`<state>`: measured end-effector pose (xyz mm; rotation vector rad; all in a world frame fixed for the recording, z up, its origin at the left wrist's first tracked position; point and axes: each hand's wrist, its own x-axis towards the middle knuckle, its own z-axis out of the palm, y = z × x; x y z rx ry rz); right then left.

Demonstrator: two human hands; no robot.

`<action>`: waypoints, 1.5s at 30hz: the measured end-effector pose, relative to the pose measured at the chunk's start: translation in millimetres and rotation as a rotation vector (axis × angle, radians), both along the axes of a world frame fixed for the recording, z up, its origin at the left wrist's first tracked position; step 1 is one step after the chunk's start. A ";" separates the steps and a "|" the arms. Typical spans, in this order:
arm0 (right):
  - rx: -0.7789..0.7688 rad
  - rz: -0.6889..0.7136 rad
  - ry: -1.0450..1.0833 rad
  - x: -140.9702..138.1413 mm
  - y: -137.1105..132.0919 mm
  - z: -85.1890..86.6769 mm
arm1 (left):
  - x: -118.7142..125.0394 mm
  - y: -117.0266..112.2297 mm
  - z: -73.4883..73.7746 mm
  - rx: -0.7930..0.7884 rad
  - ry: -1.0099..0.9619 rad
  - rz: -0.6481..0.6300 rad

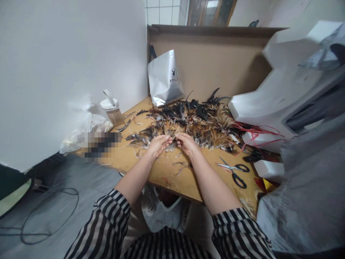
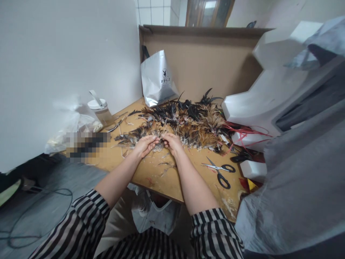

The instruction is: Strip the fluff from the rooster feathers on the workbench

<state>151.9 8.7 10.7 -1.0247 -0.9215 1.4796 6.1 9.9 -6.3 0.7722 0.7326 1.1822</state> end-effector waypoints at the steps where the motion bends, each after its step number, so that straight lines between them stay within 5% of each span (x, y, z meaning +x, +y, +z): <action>1: 0.002 0.001 -0.005 -1.3 -0.2 -0.6 | 0.1 -0.7 0.1 0.000 0.006 -0.015; 19: 0.204 -0.188 -0.180 -15.0 -3.2 -3.3 | 4.0 -4.7 0.7 -0.006 0.135 -0.076; 35: 0.042 -0.040 0.038 1.5 0.3 -0.1 | 0.6 -1.2 0.4 -0.067 0.007 -0.019; 45: 0.211 -0.066 -0.264 -7.3 -3.1 -3.0 | 0.1 -1.3 -0.6 -0.066 0.001 -0.084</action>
